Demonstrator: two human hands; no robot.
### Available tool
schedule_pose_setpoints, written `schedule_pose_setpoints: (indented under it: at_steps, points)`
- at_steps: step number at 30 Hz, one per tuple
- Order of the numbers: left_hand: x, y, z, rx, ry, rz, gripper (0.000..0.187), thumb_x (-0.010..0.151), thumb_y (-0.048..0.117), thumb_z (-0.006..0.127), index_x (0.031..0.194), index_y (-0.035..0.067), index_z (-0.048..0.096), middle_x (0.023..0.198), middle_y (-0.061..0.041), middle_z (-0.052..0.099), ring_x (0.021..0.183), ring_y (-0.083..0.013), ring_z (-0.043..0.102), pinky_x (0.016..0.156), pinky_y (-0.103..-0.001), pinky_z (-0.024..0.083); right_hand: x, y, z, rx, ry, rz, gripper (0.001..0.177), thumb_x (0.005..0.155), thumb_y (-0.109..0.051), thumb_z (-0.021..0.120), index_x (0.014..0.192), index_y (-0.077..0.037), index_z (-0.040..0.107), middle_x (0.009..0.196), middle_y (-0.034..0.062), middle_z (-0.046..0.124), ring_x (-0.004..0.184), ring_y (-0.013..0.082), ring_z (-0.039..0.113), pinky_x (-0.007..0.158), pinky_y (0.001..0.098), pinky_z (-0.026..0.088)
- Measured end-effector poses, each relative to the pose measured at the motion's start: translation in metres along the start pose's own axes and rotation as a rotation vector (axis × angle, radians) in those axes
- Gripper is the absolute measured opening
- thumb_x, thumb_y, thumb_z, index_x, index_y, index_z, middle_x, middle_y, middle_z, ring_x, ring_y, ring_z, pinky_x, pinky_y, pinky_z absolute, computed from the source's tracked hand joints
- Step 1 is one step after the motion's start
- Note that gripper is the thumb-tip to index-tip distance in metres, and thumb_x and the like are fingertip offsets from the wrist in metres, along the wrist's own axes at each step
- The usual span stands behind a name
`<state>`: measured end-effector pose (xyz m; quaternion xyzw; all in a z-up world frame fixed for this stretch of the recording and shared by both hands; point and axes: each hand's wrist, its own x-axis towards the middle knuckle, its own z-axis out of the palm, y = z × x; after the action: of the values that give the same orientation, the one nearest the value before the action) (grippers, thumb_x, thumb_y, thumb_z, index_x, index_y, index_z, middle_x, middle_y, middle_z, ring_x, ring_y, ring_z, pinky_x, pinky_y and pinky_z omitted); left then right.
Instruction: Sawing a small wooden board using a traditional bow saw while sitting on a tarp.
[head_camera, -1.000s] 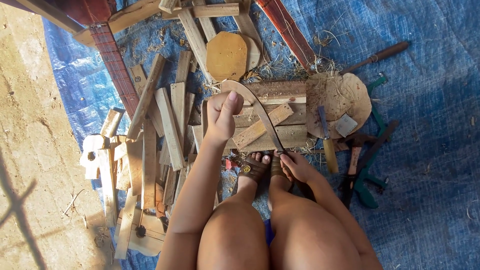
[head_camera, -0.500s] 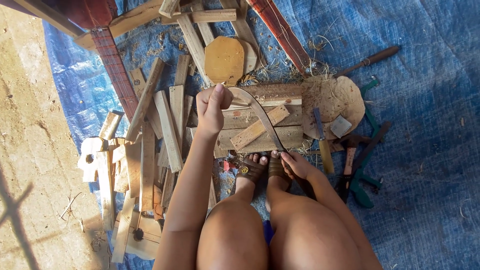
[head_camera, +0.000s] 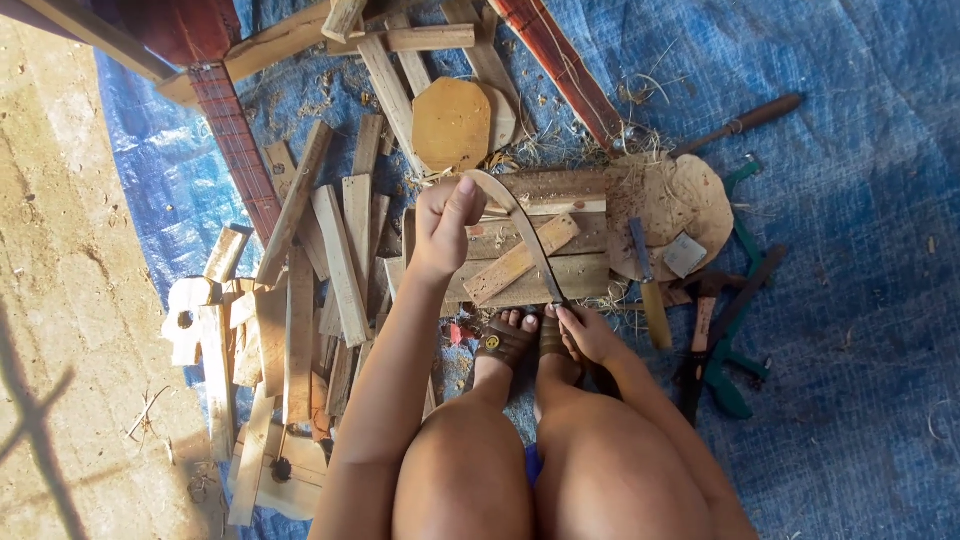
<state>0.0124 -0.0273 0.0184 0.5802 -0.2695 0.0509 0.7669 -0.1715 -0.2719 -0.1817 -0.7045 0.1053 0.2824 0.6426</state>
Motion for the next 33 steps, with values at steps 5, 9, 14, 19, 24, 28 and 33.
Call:
schedule_pose_setpoints:
  at_steps: [5,9,14,19,24,28,33]
  points:
    - [0.001,0.004,0.006,0.039,-0.029,-0.027,0.057,0.111,0.017,0.043,0.055,0.016,0.038,0.054,0.004,0.028,0.055,-0.012,0.019,0.052,-0.025,0.026,-0.015,-0.031,0.0,-0.009,-0.082,-0.1,0.048,0.111,-0.038,0.044,0.08,-0.004,0.059,0.047,0.0139,0.059,0.039,0.0238,0.062,0.05,0.0357,0.052]
    - [0.005,0.004,0.002,0.014,-0.05,-0.047,0.057,0.112,0.018,0.041,0.055,0.016,0.037,0.056,0.006,0.028,0.06,-0.0102,0.019,0.054,-0.024,0.027,-0.004,-0.021,-0.013,-0.07,-0.094,-0.075,0.051,0.109,-0.042,0.042,0.079,-0.004,0.057,0.047,0.014,0.059,0.038,0.0241,0.061,0.051,0.0368,0.051]
    - [0.0,-0.004,0.005,0.04,-0.027,-0.009,0.058,0.112,0.017,0.042,0.055,0.017,0.039,0.052,0.005,0.032,0.056,-0.0104,0.022,0.054,-0.024,0.029,-0.004,-0.002,-0.018,-0.148,-0.031,0.038,0.058,0.109,-0.05,0.041,0.079,-0.003,0.058,0.046,0.0141,0.059,0.04,0.0263,0.063,0.053,0.0385,0.052]
    - [0.007,0.004,0.005,0.028,-0.024,0.008,0.058,0.113,0.018,0.04,0.055,0.017,0.037,0.055,0.006,0.029,0.058,-0.0092,0.021,0.054,-0.024,0.028,-0.006,-0.004,-0.016,-0.202,0.026,0.036,0.054,0.108,-0.047,0.043,0.08,-0.004,0.057,0.047,0.0137,0.061,0.041,0.0258,0.065,0.054,0.0371,0.053]
    - [0.002,0.003,0.01,0.026,-0.025,-0.007,0.056,0.112,0.017,0.046,0.056,0.017,0.037,0.055,0.007,0.03,0.058,-0.01,0.022,0.055,-0.022,0.028,-0.025,-0.018,-0.009,-0.161,0.041,-0.074,0.048,0.109,-0.041,0.05,0.081,-0.004,0.061,0.051,0.0148,0.064,0.044,0.0245,0.067,0.054,0.0368,0.055]
    - [0.0,0.002,0.004,0.019,-0.005,-0.001,0.056,0.112,0.017,0.043,0.057,0.017,0.036,0.057,0.008,0.029,0.06,-0.0108,0.02,0.055,-0.022,0.029,-0.022,-0.012,-0.011,-0.158,0.023,-0.063,0.049,0.109,-0.042,0.048,0.082,-0.003,0.062,0.051,0.0153,0.064,0.044,0.0265,0.067,0.054,0.0392,0.055]
    - [-0.002,-0.001,0.006,0.028,0.017,0.024,0.057,0.111,0.018,0.048,0.055,0.017,0.038,0.051,0.006,0.034,0.056,-0.0105,0.025,0.053,-0.026,0.031,-0.015,-0.013,-0.018,-0.194,0.084,0.037,0.054,0.111,-0.044,0.044,0.078,-0.004,0.06,0.05,0.015,0.064,0.042,0.0271,0.067,0.051,0.039,0.055]
